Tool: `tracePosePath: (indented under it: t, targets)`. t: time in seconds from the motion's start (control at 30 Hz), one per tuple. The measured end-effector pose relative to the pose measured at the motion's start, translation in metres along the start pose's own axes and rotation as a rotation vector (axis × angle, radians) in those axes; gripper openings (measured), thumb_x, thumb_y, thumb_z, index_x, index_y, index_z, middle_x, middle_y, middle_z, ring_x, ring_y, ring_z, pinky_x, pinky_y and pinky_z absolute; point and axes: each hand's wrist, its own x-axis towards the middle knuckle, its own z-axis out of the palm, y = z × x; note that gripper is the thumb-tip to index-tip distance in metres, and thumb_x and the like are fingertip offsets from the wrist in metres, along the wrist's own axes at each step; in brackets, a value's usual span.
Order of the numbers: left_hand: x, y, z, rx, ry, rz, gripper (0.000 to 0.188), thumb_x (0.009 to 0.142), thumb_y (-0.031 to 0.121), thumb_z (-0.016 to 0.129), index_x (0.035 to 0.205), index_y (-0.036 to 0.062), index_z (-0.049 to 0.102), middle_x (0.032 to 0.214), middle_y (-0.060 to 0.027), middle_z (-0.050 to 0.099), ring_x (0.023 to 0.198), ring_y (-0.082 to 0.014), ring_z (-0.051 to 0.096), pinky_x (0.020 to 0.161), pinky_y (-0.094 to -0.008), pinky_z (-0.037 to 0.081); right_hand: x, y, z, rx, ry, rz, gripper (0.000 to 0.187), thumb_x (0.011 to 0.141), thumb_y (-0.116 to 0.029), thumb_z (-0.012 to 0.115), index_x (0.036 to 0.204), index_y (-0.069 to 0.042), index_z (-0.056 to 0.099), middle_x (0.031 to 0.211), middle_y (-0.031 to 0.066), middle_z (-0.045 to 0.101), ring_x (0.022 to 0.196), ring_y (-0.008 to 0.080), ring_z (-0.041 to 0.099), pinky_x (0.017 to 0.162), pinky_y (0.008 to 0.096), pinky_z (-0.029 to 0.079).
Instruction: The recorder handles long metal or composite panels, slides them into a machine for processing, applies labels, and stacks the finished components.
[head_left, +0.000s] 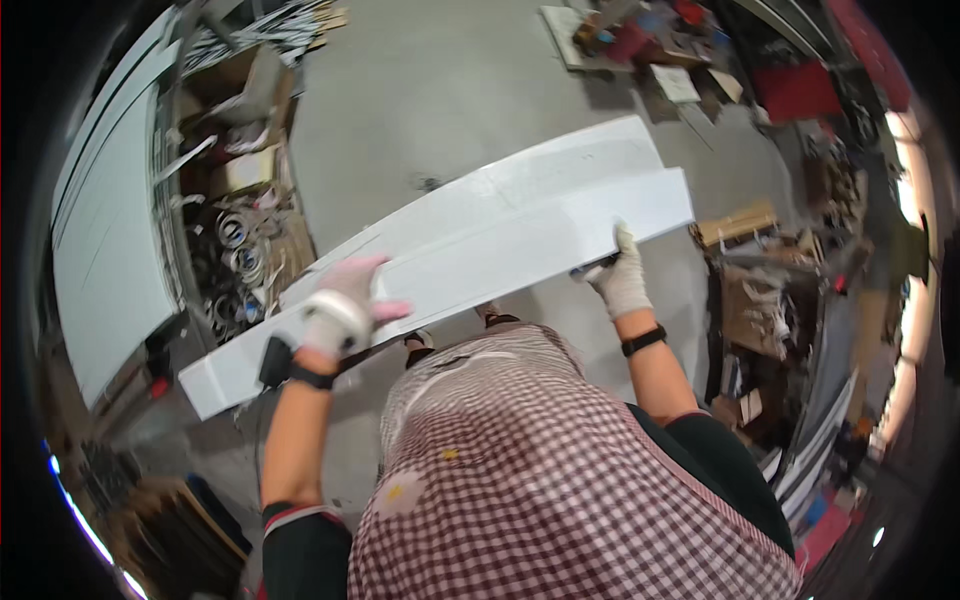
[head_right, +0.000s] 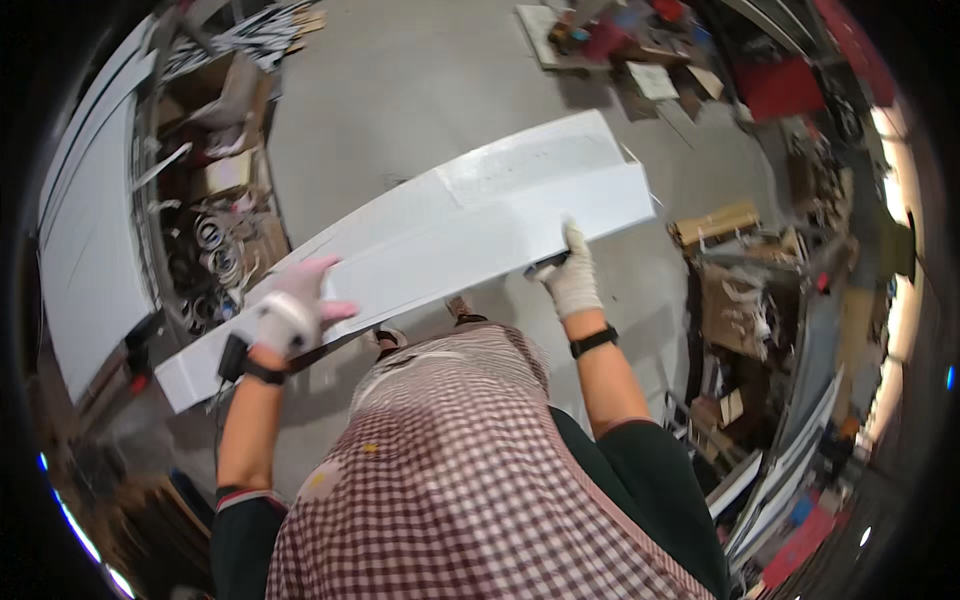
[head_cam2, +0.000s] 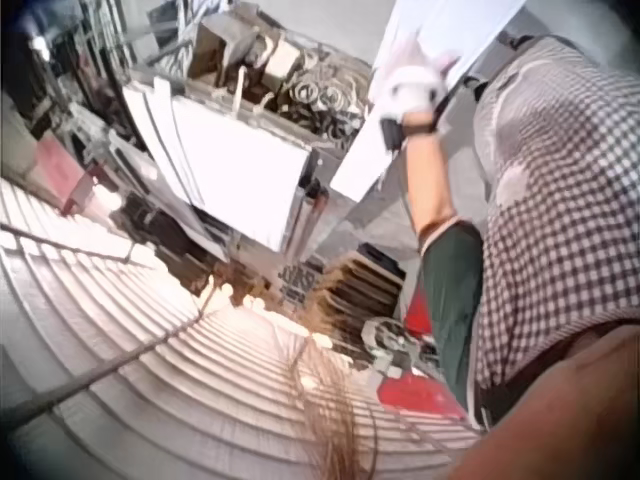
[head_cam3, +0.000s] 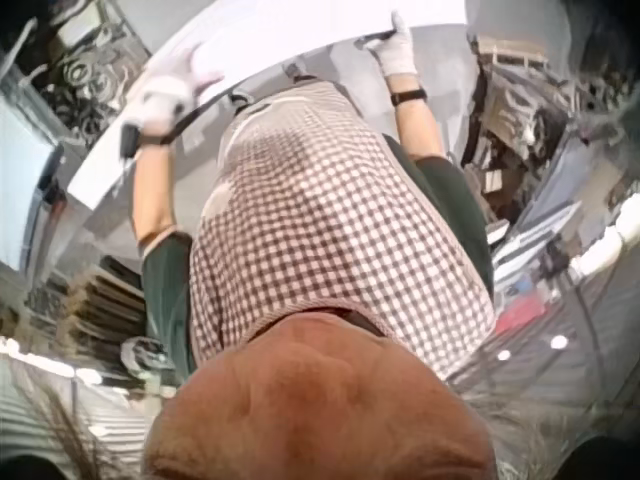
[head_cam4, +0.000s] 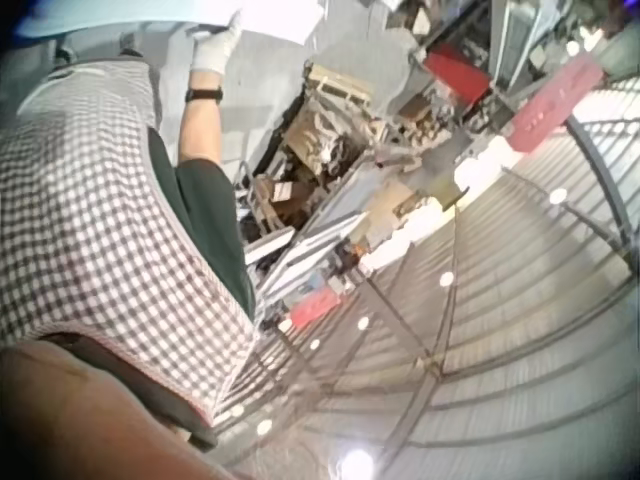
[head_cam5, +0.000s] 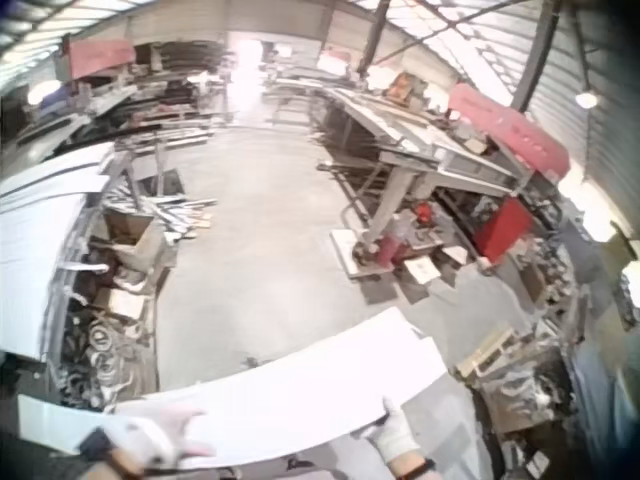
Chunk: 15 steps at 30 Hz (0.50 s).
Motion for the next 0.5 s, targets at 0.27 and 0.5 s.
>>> tracePosePath:
  t: [0.27, 0.5]
  targets:
    - [-0.067, 0.092, 0.100, -0.236, 0.040, 0.025, 0.083, 0.073, 0.049, 0.070, 0.140, 0.0113, 0.039, 0.123, -0.0167, 0.052, 0.110, -0.0350, 0.051, 0.095, -0.0426, 0.042, -0.014, -0.095, -0.035, -0.010, -0.274, -0.221, 0.065, 0.079, -0.038, 0.066, 0.133, -0.007, 0.044, 0.129, 0.0107, 0.053, 0.118, 0.0296, 0.051, 0.101, 0.0460, 0.041]
    - [-0.164, 0.087, 0.163, -0.784, 0.665, -0.306, 0.116, 0.059, 0.056, 0.079, 0.147, 0.0080, 0.021, 0.136, -0.0203, 0.043, 0.126, -0.0363, 0.042, 0.106, -0.0422, 0.033, -0.112, -0.020, 0.061, -0.557, -0.920, -0.132, 0.054, 0.079, -0.031, 0.069, 0.121, -0.001, 0.054, 0.113, 0.0085, 0.060, 0.101, 0.0219, 0.058, 0.089, 0.0399, 0.048]
